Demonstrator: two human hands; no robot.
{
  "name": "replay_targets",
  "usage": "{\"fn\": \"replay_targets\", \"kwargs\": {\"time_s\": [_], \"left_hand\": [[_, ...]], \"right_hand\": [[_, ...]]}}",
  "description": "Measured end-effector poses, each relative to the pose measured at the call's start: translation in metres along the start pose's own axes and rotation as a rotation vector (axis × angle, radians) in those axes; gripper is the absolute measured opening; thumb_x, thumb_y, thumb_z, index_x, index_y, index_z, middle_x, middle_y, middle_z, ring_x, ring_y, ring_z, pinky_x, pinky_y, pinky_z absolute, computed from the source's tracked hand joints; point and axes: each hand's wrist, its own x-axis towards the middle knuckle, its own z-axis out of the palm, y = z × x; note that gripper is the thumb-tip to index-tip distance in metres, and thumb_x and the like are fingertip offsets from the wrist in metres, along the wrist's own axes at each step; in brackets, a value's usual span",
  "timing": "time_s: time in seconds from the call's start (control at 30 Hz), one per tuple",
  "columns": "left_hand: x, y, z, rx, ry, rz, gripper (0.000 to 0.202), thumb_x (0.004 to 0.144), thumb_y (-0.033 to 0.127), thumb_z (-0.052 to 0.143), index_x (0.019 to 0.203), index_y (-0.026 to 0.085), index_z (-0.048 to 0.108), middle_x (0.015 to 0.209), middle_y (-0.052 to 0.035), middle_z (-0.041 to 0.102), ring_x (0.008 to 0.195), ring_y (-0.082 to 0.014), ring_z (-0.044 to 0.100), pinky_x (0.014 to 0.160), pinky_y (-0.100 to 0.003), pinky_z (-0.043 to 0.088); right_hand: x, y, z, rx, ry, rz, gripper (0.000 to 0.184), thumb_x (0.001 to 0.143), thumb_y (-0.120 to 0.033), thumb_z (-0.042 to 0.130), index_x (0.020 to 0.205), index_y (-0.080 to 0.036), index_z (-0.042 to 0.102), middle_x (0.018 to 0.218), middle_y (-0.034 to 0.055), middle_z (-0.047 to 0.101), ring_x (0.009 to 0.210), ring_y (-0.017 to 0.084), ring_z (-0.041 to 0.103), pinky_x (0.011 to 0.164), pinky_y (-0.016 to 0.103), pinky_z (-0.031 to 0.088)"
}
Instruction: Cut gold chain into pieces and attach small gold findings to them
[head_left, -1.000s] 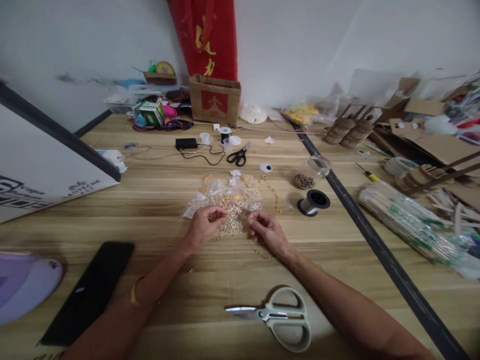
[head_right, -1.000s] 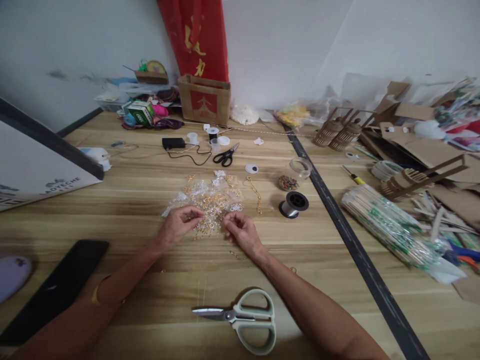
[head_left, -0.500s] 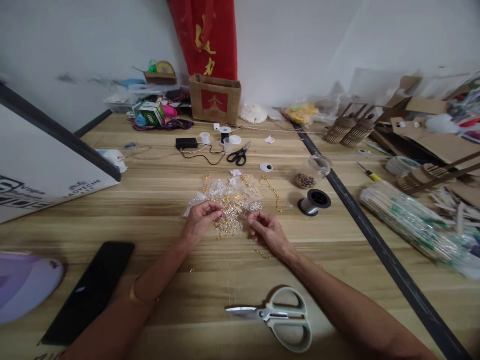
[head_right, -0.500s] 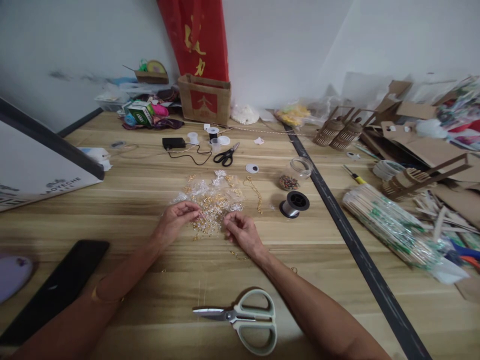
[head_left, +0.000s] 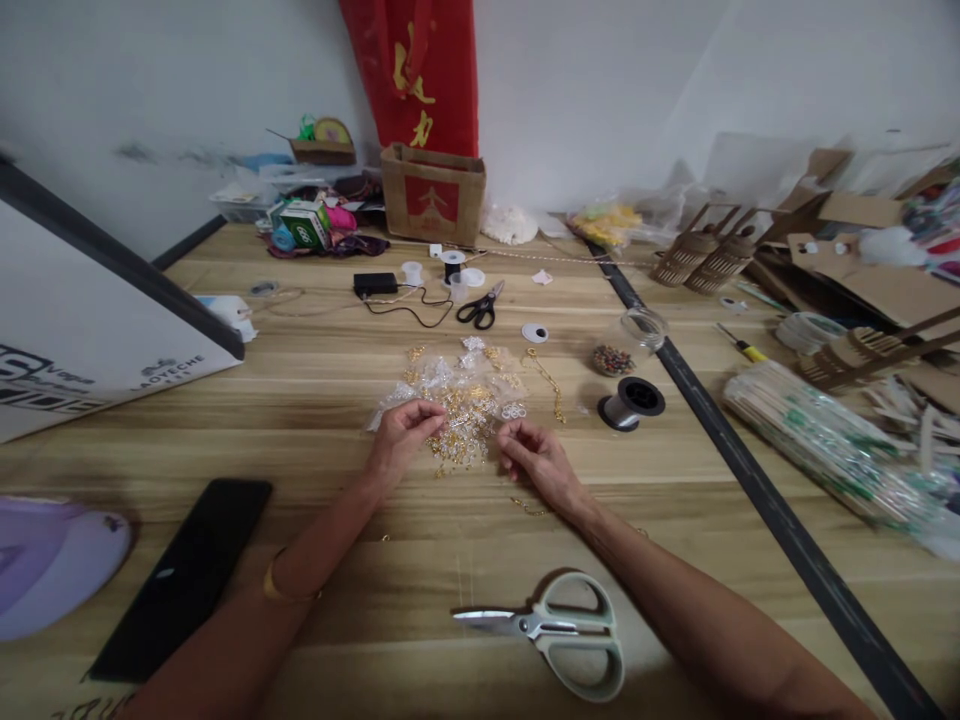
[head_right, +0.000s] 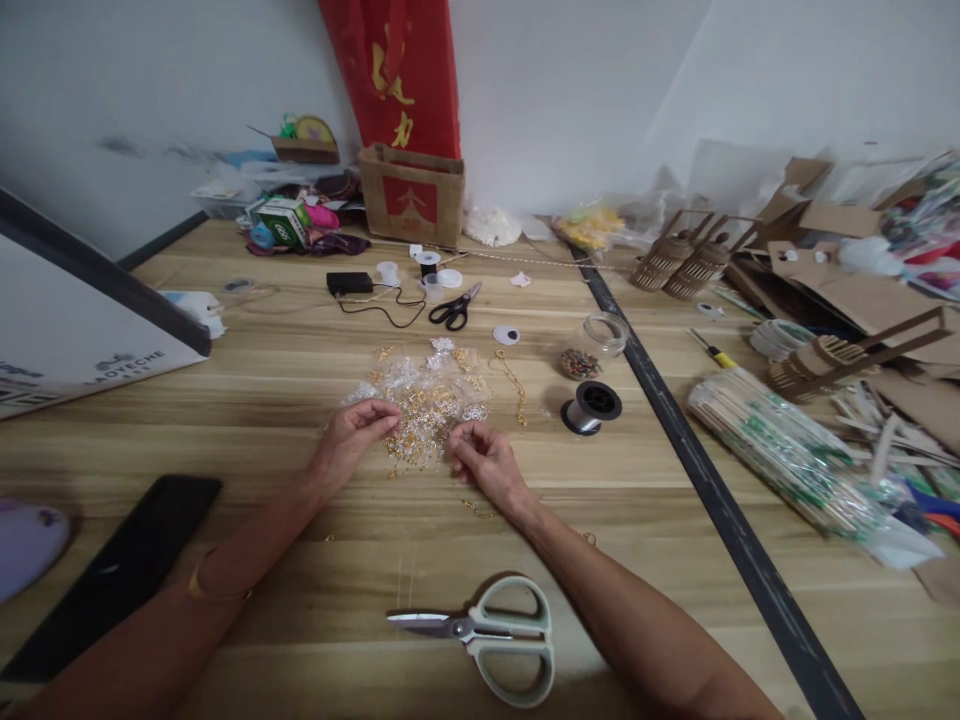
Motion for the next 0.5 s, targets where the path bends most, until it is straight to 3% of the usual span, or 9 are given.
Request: {"fn": "replay_targets", "kwargs": {"time_s": [0.23,0.5], "left_hand": [[0.0021,-0.0047,-0.0017,0.016,-0.035,0.027,0.02,0.061,0.023,0.07,0.079,0.013,0.066,0.075,-0.0037,0.07,0.075,-0.0163,0.065,0.075,-0.03,0.051],[-0.0038,0.0015,0.0061,0.031,-0.108,0.001,0.02,0.063,0.019,0.069,0.082,0.013,0.067,0.08,-0.0047,0.071,0.079,-0.017,0.066,0.074,-0.028,0.051]], "right_hand": [[-0.0001,-0.0009,0.0001,-0.006,-0.001,-0.005,0.033,0.07,-0.046,0.069,0.075,-0.017,0.054,0.052,-0.0048,0.051,0.043,0.007,0.045,0.039,0.018,0.038],[-0.0012,-0.0013,-0.0005,-0.019,-0.048,-0.035,0.032,0.076,-0.047,0.064,0.078,-0.018,0.052,0.055,-0.0051,0.05,0.045,0.006,0.044,0.041,0.017,0.036]]}}
